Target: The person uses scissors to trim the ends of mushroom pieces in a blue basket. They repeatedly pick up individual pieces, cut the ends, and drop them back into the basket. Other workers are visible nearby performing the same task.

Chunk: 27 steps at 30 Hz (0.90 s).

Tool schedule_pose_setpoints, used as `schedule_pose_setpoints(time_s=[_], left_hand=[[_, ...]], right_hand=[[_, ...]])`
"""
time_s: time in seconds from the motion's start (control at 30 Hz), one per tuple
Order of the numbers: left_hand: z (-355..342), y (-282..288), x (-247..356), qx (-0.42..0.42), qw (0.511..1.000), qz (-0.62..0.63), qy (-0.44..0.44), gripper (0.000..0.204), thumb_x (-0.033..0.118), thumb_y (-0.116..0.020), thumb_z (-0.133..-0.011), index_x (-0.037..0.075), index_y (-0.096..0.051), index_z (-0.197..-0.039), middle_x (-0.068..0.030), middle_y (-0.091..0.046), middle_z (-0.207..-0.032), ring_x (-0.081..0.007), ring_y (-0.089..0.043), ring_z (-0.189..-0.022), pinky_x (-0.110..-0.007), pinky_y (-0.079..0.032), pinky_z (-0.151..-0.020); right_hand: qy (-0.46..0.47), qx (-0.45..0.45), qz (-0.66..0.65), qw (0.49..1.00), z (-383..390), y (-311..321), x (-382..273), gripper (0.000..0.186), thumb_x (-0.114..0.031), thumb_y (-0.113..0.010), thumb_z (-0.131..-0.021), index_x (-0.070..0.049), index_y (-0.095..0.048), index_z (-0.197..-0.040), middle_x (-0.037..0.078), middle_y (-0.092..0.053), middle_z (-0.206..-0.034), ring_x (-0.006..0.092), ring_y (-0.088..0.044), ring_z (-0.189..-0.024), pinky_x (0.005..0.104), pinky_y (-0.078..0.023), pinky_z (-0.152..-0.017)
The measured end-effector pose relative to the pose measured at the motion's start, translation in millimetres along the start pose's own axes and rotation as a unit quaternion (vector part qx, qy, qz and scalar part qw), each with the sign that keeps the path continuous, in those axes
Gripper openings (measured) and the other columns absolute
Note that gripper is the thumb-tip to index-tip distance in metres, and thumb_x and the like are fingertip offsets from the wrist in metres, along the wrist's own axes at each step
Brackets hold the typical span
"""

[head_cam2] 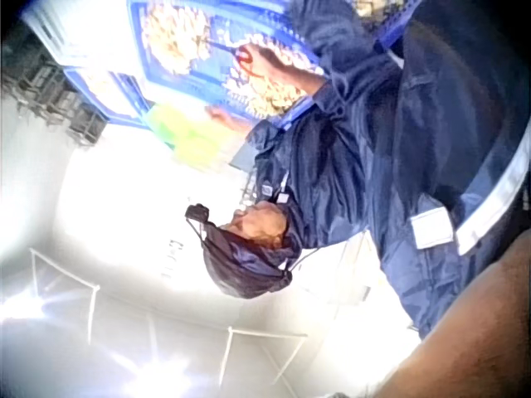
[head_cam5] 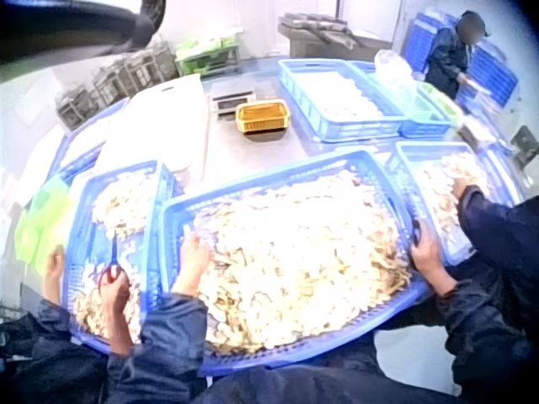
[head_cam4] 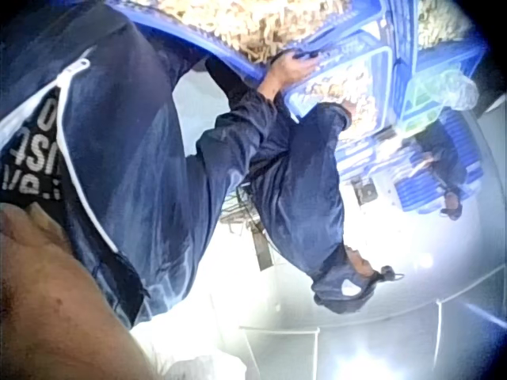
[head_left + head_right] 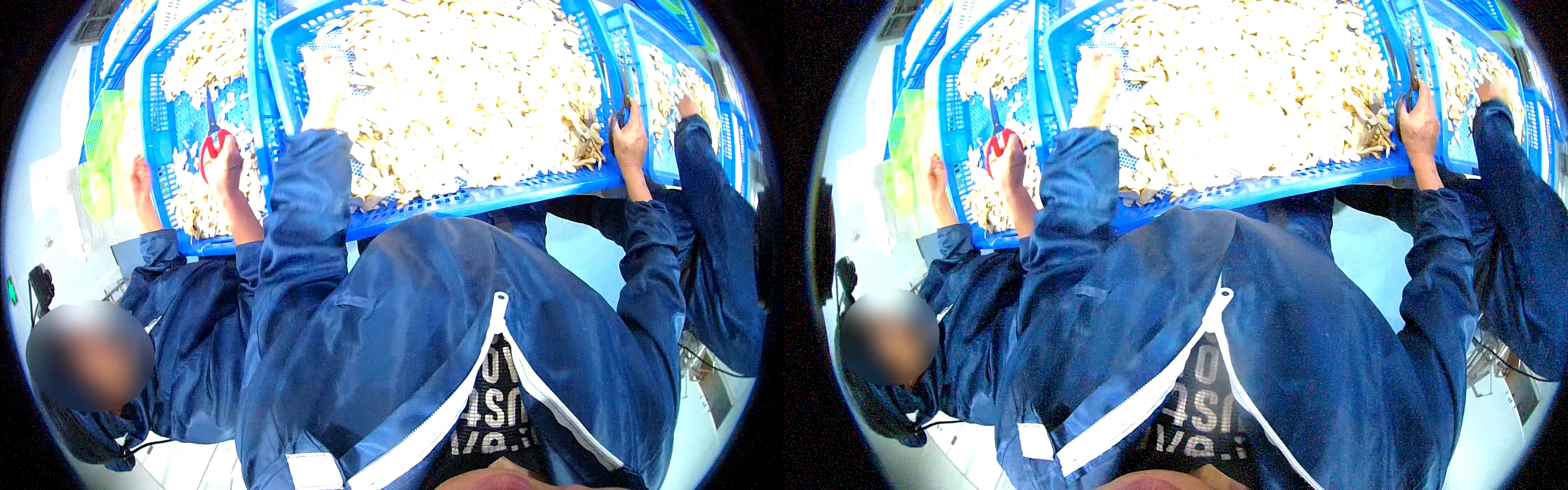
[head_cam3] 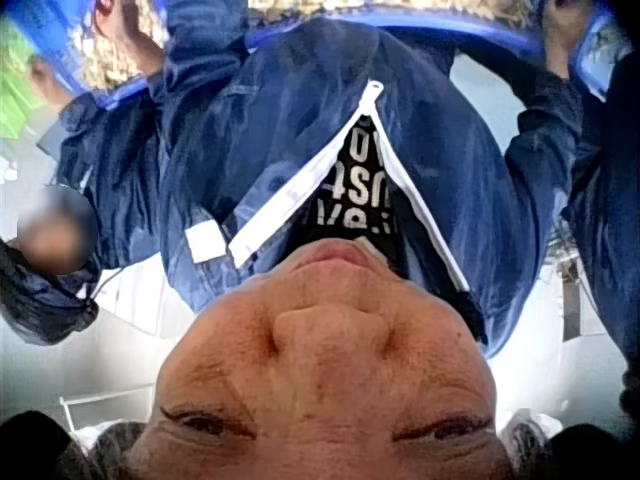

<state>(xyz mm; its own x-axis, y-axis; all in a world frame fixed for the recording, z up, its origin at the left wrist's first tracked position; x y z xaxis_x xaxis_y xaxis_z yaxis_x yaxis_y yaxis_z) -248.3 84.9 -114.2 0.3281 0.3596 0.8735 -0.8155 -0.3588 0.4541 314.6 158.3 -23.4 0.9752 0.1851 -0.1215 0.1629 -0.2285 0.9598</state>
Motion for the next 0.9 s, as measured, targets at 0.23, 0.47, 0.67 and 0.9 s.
schedule_pose_setpoints(time_s=[0.23, 0.47, 0.67, 0.9], left_hand=[[14, -86, 62, -0.213, 0.969, -0.042, -0.116, 0.036, 0.021, -0.056, -0.081, 0.004, -0.058, -0.113, -0.0179, -0.067, -0.085, -0.0288, -0.065, -0.074, -0.036, -0.052, -0.066], [117, -71, 96, -0.279, 0.907, -0.148, -0.278, 0.046, 0.011, -0.049, -0.086, 0.007, -0.047, -0.132, -0.0211, -0.063, -0.103, -0.0295, -0.061, -0.091, -0.037, -0.049, -0.078], [94, -23, 25, -0.221, 0.911, -0.341, -0.074, 0.047, 0.015, -0.055, -0.082, 0.007, -0.05, -0.128, -0.0228, -0.062, -0.102, -0.0373, -0.06, -0.092, -0.042, -0.048, -0.078], [94, -30, 47, -0.004, 0.927, -0.277, -0.251, 0.037, 0.015, -0.056, -0.078, 0.005, -0.059, -0.114, -0.0211, -0.063, -0.093, -0.0377, -0.061, -0.085, -0.043, -0.049, -0.075]], right_hand=[[0.008, 0.021, -0.019, 1.0, 0, -1, 2, 0.049, -0.024, -0.062, -0.083, -0.007, -0.046, -0.126, 0.02, -0.058, -0.113, 0.0394, -0.056, -0.1, 0.0435, -0.047, -0.083], [0.014, 0.017, -0.04, 0.999, -1, -1, -3, 0.051, -0.026, -0.063, -0.083, -0.004, -0.046, -0.126, 0.021, -0.059, -0.111, 0.0395, -0.057, -0.1, 0.043, -0.047, -0.082], [0.011, 0.011, -0.022, 1.0, 2, 3, 3, 0.051, -0.026, -0.063, -0.082, -0.004, -0.046, -0.125, 0.023, -0.059, -0.108, 0.0404, -0.057, -0.098, 0.0445, -0.046, -0.082], [-0.025, -0.008, -0.015, 1.0, 2, 6, 3, 0.05, -0.025, -0.062, -0.083, -0.007, -0.046, -0.126, 0.022, -0.058, -0.112, 0.0399, -0.056, -0.103, 0.0433, -0.045, -0.086]])
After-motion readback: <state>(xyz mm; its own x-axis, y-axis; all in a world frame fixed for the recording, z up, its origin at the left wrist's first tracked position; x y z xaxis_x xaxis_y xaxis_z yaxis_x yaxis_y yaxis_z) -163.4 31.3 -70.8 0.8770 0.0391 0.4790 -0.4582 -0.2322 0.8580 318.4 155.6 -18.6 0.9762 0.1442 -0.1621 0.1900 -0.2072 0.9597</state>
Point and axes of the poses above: each hand's wrist, its own z-axis away from the middle knuckle, its own y-axis out of the back of the hand, x = y × z, the point moved 6 cm from there along -z, towards the middle knuckle
